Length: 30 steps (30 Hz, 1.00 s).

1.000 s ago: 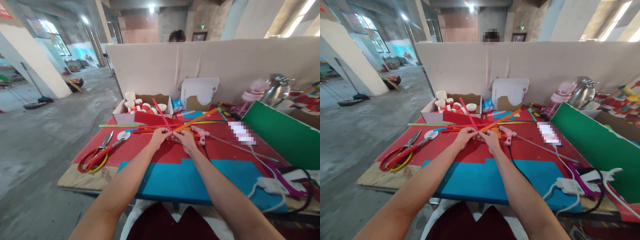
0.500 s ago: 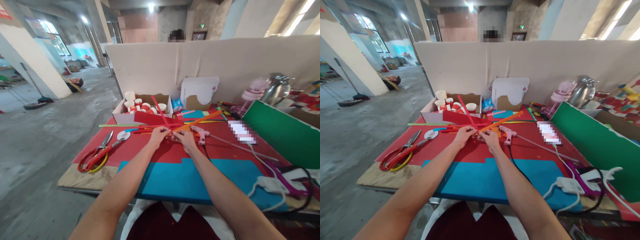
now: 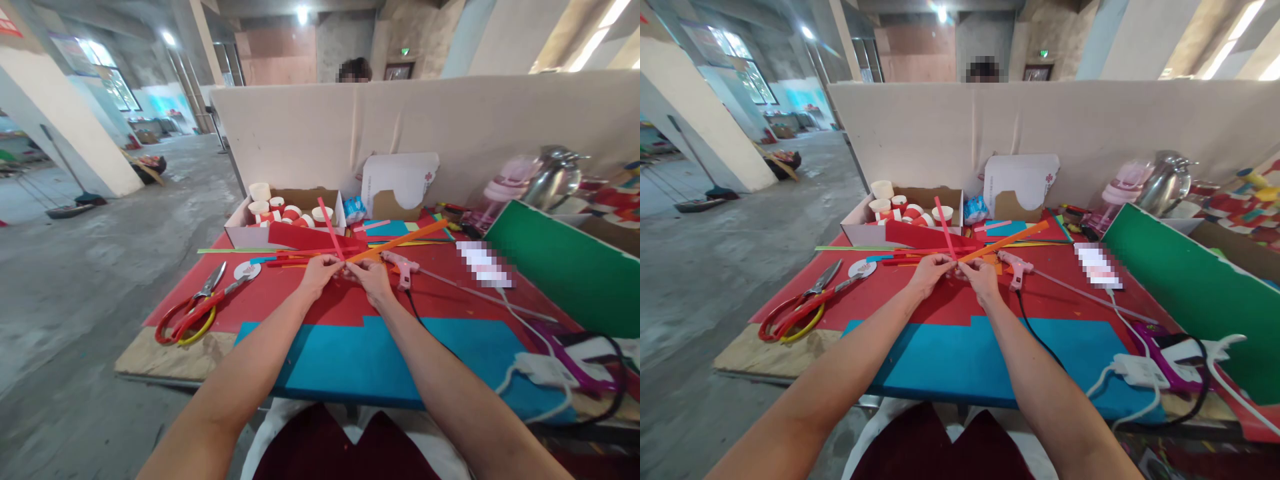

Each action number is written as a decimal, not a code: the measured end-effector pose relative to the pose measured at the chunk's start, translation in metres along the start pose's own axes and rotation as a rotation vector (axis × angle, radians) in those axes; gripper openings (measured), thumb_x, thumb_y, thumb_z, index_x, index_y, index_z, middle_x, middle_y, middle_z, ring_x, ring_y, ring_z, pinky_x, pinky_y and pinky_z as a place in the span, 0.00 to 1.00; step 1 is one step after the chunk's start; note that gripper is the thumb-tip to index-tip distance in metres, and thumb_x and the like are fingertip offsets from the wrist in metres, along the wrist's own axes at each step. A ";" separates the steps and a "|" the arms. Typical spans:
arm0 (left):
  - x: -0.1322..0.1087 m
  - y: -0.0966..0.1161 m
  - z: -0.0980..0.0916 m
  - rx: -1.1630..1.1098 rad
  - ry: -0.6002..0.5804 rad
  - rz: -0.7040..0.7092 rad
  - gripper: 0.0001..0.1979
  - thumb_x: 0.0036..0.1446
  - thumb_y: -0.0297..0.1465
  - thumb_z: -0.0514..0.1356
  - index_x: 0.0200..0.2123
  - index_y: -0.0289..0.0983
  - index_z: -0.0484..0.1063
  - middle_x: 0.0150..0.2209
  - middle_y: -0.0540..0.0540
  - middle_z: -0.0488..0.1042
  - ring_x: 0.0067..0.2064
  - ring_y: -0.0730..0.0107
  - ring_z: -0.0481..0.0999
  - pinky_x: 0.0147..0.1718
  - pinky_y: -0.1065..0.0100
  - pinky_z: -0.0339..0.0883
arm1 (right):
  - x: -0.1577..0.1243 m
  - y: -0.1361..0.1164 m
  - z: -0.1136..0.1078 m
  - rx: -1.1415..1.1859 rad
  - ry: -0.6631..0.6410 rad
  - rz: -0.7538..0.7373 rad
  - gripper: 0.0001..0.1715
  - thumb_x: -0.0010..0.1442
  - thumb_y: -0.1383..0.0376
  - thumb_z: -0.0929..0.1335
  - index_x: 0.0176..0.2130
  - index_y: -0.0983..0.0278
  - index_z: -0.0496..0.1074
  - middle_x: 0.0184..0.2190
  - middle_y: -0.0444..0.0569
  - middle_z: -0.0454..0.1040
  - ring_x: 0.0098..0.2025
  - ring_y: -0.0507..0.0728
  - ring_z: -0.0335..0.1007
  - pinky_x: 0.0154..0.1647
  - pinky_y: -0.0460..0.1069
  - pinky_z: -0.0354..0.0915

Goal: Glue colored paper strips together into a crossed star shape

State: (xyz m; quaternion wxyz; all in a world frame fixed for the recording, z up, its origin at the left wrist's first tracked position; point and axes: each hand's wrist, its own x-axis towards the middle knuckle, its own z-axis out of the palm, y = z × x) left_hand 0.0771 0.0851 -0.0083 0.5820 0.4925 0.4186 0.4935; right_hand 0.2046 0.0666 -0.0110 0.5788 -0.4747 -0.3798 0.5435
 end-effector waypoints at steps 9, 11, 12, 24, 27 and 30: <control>0.000 0.004 -0.003 -0.038 -0.003 0.033 0.08 0.37 0.31 0.65 0.20 0.32 0.71 0.18 0.50 0.69 0.20 0.79 0.64 0.23 0.72 0.58 | 0.003 -0.001 -0.004 0.133 -0.096 0.068 0.15 0.39 0.62 0.76 0.25 0.64 0.69 0.22 0.41 0.73 0.25 0.49 0.71 0.36 0.47 0.71; 0.000 0.003 -0.002 -0.038 -0.015 0.035 0.09 0.38 0.32 0.65 0.20 0.32 0.71 0.19 0.50 0.70 0.21 0.78 0.64 0.24 0.72 0.58 | 0.003 0.000 -0.004 0.124 -0.114 0.067 0.15 0.40 0.61 0.75 0.23 0.64 0.68 0.21 0.41 0.73 0.24 0.49 0.71 0.36 0.48 0.71; 0.000 0.002 -0.001 -0.037 -0.018 0.033 0.09 0.38 0.32 0.66 0.21 0.32 0.71 0.19 0.49 0.70 0.21 0.78 0.64 0.24 0.72 0.58 | 0.003 0.001 -0.004 0.119 -0.124 0.068 0.15 0.40 0.60 0.75 0.23 0.64 0.68 0.20 0.41 0.73 0.24 0.49 0.71 0.37 0.48 0.71; 0.000 0.002 -0.003 -0.047 -0.028 -0.018 0.12 0.35 0.33 0.67 0.22 0.31 0.72 0.19 0.49 0.71 0.21 0.76 0.67 0.23 0.72 0.59 | 0.000 -0.001 -0.005 0.112 -0.156 0.064 0.19 0.34 0.59 0.77 0.26 0.65 0.72 0.22 0.41 0.74 0.26 0.48 0.70 0.36 0.47 0.70; 0.000 0.003 -0.004 -0.019 -0.007 -0.023 0.12 0.34 0.34 0.67 0.22 0.32 0.73 0.19 0.49 0.72 0.21 0.76 0.68 0.24 0.72 0.60 | 0.000 0.000 -0.004 0.101 -0.138 0.062 0.19 0.33 0.60 0.77 0.26 0.65 0.72 0.24 0.42 0.75 0.26 0.49 0.71 0.36 0.47 0.70; 0.001 0.003 -0.004 -0.033 -0.007 -0.033 0.12 0.35 0.34 0.67 0.23 0.32 0.74 0.20 0.48 0.73 0.21 0.75 0.68 0.24 0.71 0.61 | 0.001 0.001 -0.004 0.068 -0.116 0.032 0.18 0.34 0.60 0.77 0.26 0.65 0.72 0.23 0.42 0.75 0.25 0.49 0.71 0.34 0.47 0.70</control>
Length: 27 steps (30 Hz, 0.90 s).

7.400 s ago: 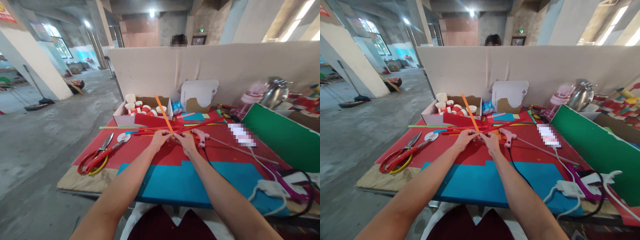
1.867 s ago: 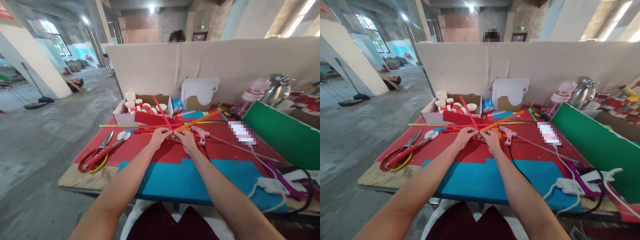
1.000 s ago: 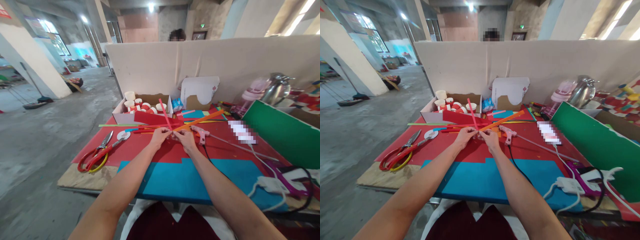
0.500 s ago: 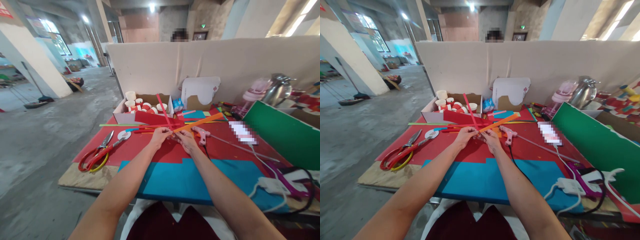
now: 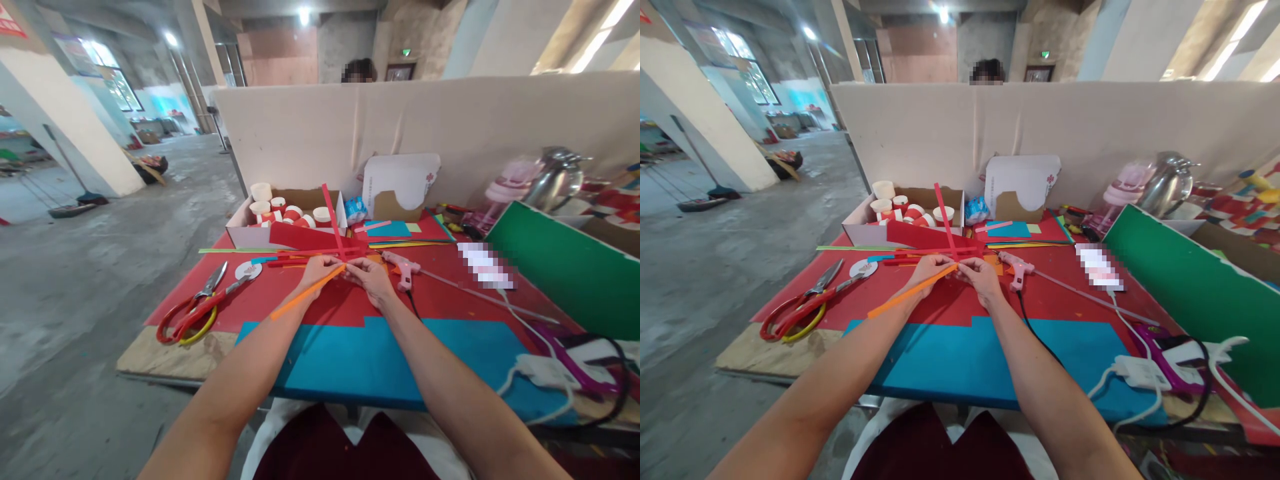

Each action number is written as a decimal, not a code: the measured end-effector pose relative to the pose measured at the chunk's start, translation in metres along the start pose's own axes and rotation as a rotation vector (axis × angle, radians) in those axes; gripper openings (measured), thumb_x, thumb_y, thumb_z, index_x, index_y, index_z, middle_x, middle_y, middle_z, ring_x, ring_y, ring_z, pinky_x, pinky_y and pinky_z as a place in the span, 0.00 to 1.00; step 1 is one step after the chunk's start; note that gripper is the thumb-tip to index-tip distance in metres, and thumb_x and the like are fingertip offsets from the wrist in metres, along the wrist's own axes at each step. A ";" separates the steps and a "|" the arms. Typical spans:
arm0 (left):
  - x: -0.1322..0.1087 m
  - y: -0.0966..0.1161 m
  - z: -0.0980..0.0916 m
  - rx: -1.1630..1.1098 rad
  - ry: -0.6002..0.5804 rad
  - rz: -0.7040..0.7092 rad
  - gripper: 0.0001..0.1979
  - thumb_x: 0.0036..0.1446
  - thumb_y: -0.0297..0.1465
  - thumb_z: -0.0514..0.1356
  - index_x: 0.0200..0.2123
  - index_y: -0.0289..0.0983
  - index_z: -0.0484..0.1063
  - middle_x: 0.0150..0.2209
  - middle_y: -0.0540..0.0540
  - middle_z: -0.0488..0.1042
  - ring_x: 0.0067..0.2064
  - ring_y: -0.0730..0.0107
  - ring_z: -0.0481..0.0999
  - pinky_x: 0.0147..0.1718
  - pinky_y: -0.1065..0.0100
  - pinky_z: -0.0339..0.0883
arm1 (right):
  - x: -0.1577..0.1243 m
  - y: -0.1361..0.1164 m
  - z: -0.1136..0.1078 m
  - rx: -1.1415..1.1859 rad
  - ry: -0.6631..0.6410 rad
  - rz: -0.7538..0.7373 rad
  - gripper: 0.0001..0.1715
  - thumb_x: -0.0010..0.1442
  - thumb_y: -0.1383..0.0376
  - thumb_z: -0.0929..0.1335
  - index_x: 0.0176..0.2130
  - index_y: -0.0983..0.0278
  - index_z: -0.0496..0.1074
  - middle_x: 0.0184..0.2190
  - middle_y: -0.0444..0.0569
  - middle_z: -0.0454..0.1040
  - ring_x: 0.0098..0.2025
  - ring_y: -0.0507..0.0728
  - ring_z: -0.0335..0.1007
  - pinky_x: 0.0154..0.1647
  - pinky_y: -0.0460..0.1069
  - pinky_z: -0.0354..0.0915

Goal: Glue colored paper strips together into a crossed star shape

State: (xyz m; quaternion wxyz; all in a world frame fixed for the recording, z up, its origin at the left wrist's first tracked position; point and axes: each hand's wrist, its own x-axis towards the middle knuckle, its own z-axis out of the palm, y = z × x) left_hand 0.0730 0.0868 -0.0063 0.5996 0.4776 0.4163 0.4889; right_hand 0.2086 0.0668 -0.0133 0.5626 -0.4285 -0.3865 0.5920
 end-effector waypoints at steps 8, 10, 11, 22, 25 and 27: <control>-0.003 0.000 0.002 -0.040 -0.078 0.058 0.13 0.37 0.32 0.67 0.30 0.33 0.76 0.28 0.46 0.76 0.28 0.73 0.71 0.29 0.71 0.63 | -0.001 -0.003 0.002 0.005 0.069 -0.095 0.17 0.37 0.59 0.75 0.27 0.65 0.72 0.23 0.44 0.75 0.27 0.51 0.72 0.36 0.47 0.69; -0.004 -0.001 0.003 -0.010 -0.052 0.060 0.13 0.38 0.33 0.67 0.30 0.34 0.75 0.29 0.46 0.76 0.30 0.71 0.72 0.31 0.70 0.64 | -0.002 -0.004 0.003 0.003 0.076 -0.113 0.17 0.37 0.59 0.75 0.27 0.65 0.72 0.24 0.44 0.76 0.28 0.51 0.72 0.37 0.48 0.69; -0.003 -0.001 0.004 0.006 -0.026 0.070 0.12 0.39 0.33 0.66 0.30 0.34 0.75 0.29 0.47 0.76 0.30 0.71 0.72 0.31 0.70 0.64 | -0.002 -0.004 0.004 -0.006 0.072 -0.116 0.17 0.37 0.58 0.75 0.27 0.65 0.72 0.24 0.44 0.76 0.27 0.52 0.72 0.37 0.48 0.69; -0.006 0.002 0.006 0.240 0.126 0.123 0.05 0.40 0.31 0.64 0.23 0.36 0.72 0.23 0.51 0.72 0.27 0.73 0.69 0.30 0.71 0.63 | -0.004 -0.006 0.003 -0.132 0.041 -0.037 0.17 0.37 0.55 0.74 0.26 0.66 0.75 0.22 0.44 0.75 0.23 0.50 0.69 0.30 0.46 0.68; -0.007 0.003 0.007 0.141 0.074 0.109 0.07 0.40 0.32 0.64 0.22 0.35 0.72 0.22 0.50 0.72 0.26 0.73 0.69 0.28 0.71 0.62 | -0.003 -0.004 0.003 -0.111 0.063 -0.036 0.18 0.36 0.55 0.75 0.25 0.65 0.76 0.20 0.44 0.75 0.23 0.51 0.70 0.30 0.47 0.68; -0.007 0.004 0.007 0.087 0.046 0.081 0.08 0.39 0.32 0.64 0.22 0.34 0.72 0.21 0.49 0.72 0.24 0.74 0.68 0.26 0.71 0.61 | -0.002 -0.002 0.003 -0.099 0.063 -0.023 0.18 0.36 0.55 0.75 0.25 0.65 0.76 0.20 0.45 0.75 0.23 0.51 0.70 0.30 0.47 0.68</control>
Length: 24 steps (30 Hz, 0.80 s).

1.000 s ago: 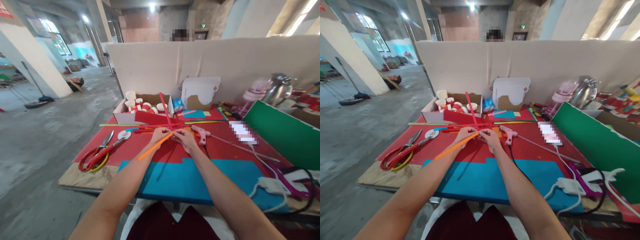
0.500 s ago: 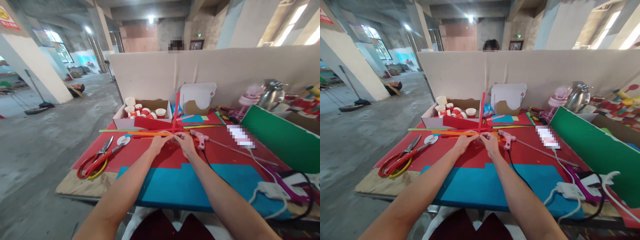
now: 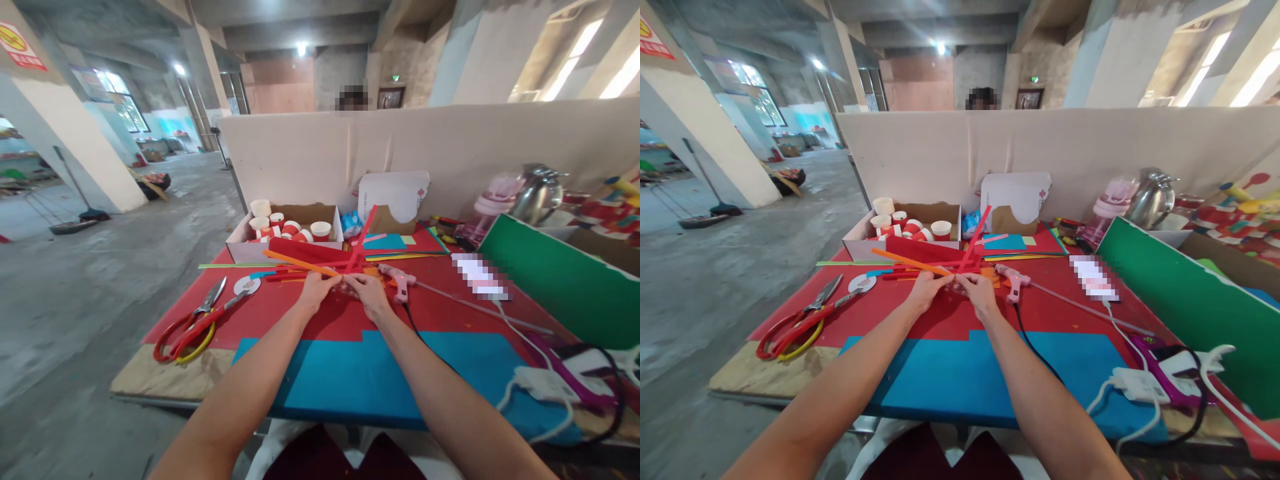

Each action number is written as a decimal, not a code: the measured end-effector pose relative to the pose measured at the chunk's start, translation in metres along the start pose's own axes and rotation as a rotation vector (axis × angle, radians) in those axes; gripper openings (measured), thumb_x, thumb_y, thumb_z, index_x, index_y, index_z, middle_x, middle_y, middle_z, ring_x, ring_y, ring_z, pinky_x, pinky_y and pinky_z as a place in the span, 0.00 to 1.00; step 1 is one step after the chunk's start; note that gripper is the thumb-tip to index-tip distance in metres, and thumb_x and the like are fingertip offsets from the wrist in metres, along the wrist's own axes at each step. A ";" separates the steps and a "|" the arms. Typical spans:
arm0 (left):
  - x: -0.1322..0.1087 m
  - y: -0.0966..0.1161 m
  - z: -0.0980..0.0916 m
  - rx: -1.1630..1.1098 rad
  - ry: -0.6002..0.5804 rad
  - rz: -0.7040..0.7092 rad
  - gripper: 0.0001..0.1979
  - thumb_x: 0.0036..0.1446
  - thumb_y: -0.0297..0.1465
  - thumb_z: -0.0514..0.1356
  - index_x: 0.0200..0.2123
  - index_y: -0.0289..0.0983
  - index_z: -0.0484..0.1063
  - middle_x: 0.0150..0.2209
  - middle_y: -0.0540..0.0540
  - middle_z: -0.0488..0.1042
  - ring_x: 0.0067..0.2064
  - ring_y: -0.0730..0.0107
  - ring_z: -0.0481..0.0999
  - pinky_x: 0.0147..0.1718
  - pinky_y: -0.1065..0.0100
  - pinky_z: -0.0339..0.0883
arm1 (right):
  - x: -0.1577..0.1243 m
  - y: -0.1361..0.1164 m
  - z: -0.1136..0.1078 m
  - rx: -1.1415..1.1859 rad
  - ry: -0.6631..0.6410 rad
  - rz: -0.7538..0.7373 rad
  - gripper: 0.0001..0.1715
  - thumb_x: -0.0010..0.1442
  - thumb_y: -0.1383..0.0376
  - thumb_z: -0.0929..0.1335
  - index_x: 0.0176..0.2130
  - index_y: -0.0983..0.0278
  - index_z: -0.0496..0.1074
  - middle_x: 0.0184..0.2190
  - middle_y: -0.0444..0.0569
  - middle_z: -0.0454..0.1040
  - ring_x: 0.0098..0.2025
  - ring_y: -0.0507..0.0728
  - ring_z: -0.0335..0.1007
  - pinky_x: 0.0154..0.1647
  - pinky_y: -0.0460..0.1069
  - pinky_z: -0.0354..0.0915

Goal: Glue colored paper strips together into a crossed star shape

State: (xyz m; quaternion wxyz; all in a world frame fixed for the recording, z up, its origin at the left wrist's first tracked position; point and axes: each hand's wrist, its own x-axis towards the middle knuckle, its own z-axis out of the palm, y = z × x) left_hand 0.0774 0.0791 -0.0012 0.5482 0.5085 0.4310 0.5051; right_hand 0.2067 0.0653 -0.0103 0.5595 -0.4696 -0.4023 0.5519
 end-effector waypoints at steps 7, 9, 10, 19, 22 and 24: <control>0.002 -0.002 -0.001 -0.077 -0.032 -0.044 0.07 0.38 0.31 0.64 0.21 0.32 0.72 0.19 0.49 0.71 0.22 0.75 0.67 0.22 0.73 0.59 | 0.000 0.003 0.000 0.021 -0.009 -0.004 0.18 0.37 0.55 0.75 0.25 0.66 0.75 0.19 0.45 0.75 0.24 0.52 0.71 0.33 0.48 0.69; 0.003 -0.002 -0.002 -0.072 -0.029 -0.050 0.07 0.38 0.31 0.64 0.22 0.32 0.73 0.19 0.48 0.72 0.21 0.75 0.67 0.22 0.73 0.59 | 0.000 0.002 0.000 0.028 -0.024 -0.002 0.18 0.36 0.55 0.75 0.25 0.66 0.75 0.20 0.45 0.74 0.24 0.52 0.71 0.33 0.49 0.70; 0.003 -0.002 -0.002 -0.068 -0.026 -0.053 0.07 0.39 0.31 0.64 0.22 0.32 0.73 0.19 0.48 0.72 0.21 0.75 0.67 0.22 0.73 0.59 | -0.001 0.001 0.001 0.033 -0.032 0.000 0.19 0.35 0.56 0.75 0.25 0.66 0.75 0.20 0.44 0.74 0.24 0.52 0.71 0.33 0.49 0.70; 0.001 -0.002 -0.002 -0.045 -0.050 -0.051 0.12 0.40 0.35 0.65 0.24 0.32 0.70 0.20 0.50 0.70 0.21 0.77 0.66 0.21 0.73 0.61 | -0.003 -0.004 0.003 0.080 0.004 -0.022 0.21 0.32 0.59 0.77 0.25 0.64 0.68 0.20 0.43 0.74 0.24 0.53 0.73 0.32 0.49 0.71; 0.002 -0.002 -0.001 -0.034 -0.067 -0.033 0.12 0.39 0.35 0.66 0.24 0.33 0.70 0.21 0.50 0.71 0.22 0.77 0.66 0.22 0.73 0.61 | -0.004 -0.004 0.004 0.071 -0.015 -0.015 0.22 0.33 0.58 0.77 0.24 0.64 0.66 0.20 0.44 0.75 0.25 0.54 0.74 0.32 0.50 0.72; 0.002 -0.003 -0.002 -0.033 -0.054 -0.028 0.12 0.39 0.35 0.65 0.24 0.33 0.70 0.22 0.50 0.71 0.24 0.76 0.67 0.24 0.73 0.61 | -0.004 -0.004 0.003 0.069 -0.024 -0.010 0.22 0.33 0.59 0.77 0.24 0.64 0.66 0.20 0.44 0.74 0.25 0.54 0.74 0.32 0.50 0.72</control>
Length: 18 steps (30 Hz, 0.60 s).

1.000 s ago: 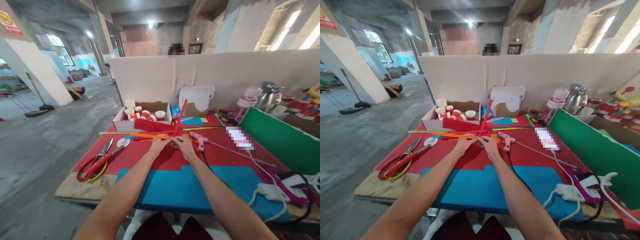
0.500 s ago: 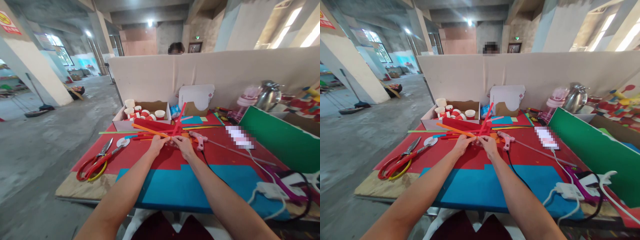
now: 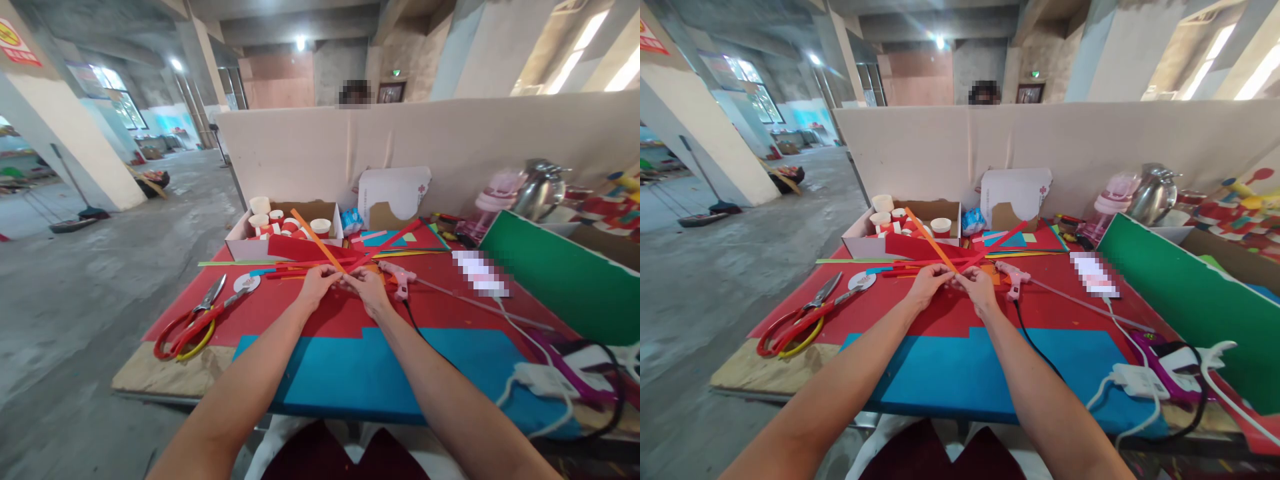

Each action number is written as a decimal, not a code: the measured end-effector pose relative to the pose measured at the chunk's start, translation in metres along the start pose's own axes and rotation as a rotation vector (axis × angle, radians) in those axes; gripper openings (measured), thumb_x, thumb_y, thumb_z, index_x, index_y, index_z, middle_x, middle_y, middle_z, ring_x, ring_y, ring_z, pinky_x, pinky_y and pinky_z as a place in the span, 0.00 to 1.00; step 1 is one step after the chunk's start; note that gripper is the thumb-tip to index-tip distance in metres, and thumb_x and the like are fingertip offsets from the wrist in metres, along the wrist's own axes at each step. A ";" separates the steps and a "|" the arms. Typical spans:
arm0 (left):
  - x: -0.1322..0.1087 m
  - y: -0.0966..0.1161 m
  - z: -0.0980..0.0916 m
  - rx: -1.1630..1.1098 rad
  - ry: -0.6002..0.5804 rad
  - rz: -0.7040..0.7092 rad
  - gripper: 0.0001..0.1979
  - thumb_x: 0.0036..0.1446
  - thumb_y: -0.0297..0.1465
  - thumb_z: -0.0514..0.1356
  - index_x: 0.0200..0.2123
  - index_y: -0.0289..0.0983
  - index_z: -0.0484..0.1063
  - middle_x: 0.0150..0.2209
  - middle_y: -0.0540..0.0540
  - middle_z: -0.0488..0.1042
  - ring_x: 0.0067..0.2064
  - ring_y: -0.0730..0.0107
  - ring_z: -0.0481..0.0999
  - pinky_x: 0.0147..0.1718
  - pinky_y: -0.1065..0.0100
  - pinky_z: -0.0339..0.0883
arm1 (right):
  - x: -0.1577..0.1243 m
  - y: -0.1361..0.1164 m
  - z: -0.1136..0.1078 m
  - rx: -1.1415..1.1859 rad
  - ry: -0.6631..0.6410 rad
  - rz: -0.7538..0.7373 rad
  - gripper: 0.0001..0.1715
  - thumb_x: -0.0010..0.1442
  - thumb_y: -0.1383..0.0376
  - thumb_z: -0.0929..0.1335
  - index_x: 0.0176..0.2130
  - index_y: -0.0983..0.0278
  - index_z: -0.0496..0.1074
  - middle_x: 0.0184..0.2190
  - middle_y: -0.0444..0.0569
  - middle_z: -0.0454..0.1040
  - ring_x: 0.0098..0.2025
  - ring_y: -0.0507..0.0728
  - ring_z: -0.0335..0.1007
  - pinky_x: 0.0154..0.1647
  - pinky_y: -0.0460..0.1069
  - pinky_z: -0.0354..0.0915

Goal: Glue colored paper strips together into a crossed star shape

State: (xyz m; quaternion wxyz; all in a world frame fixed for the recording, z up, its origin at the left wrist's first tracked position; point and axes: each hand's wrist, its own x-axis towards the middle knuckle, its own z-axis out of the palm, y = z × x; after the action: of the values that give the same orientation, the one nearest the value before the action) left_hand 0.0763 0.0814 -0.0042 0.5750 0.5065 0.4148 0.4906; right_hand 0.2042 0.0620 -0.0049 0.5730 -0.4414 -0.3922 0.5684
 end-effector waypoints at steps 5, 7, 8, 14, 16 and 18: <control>0.002 -0.001 -0.003 0.103 0.009 0.065 0.09 0.40 0.33 0.64 0.22 0.33 0.71 0.21 0.50 0.70 0.24 0.77 0.66 0.26 0.72 0.59 | 0.003 0.000 -0.005 -0.016 0.000 0.053 0.20 0.33 0.60 0.77 0.24 0.66 0.68 0.20 0.43 0.74 0.23 0.51 0.72 0.29 0.47 0.72; 0.002 -0.001 -0.004 0.144 0.008 0.082 0.08 0.40 0.33 0.64 0.22 0.32 0.71 0.21 0.50 0.70 0.24 0.77 0.65 0.26 0.72 0.58 | 0.004 -0.001 -0.007 -0.057 0.000 0.062 0.18 0.34 0.60 0.77 0.24 0.67 0.71 0.20 0.45 0.75 0.23 0.51 0.72 0.29 0.47 0.71; 0.002 0.000 -0.004 0.147 0.003 0.081 0.08 0.40 0.32 0.64 0.22 0.32 0.71 0.21 0.50 0.70 0.24 0.77 0.65 0.26 0.72 0.58 | 0.005 -0.001 -0.007 -0.077 0.001 0.061 0.18 0.35 0.59 0.77 0.24 0.68 0.72 0.20 0.46 0.75 0.23 0.51 0.72 0.29 0.47 0.71; 0.003 -0.002 -0.004 0.016 -0.039 0.020 0.12 0.41 0.36 0.64 0.25 0.33 0.69 0.22 0.50 0.70 0.23 0.76 0.67 0.24 0.72 0.60 | 0.002 0.000 -0.005 -0.062 0.004 0.029 0.17 0.35 0.59 0.77 0.22 0.68 0.74 0.18 0.47 0.75 0.22 0.53 0.72 0.30 0.49 0.72; 0.004 -0.003 -0.004 0.024 -0.033 0.033 0.12 0.41 0.36 0.65 0.23 0.33 0.67 0.21 0.50 0.69 0.22 0.77 0.66 0.23 0.72 0.59 | 0.001 0.000 -0.003 -0.038 -0.009 0.035 0.17 0.33 0.60 0.77 0.21 0.68 0.74 0.18 0.47 0.75 0.22 0.54 0.72 0.31 0.50 0.73; 0.004 -0.004 -0.004 0.036 -0.022 0.056 0.13 0.41 0.35 0.65 0.21 0.34 0.65 0.19 0.51 0.68 0.21 0.77 0.65 0.23 0.73 0.58 | 0.001 0.000 -0.002 -0.025 -0.010 0.042 0.17 0.32 0.60 0.78 0.21 0.67 0.73 0.18 0.47 0.75 0.22 0.54 0.72 0.31 0.50 0.73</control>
State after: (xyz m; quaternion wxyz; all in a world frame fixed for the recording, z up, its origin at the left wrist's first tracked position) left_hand 0.0731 0.0861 -0.0083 0.5565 0.5337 0.4030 0.4931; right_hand 0.2062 0.0626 -0.0052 0.5536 -0.4538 -0.3927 0.5774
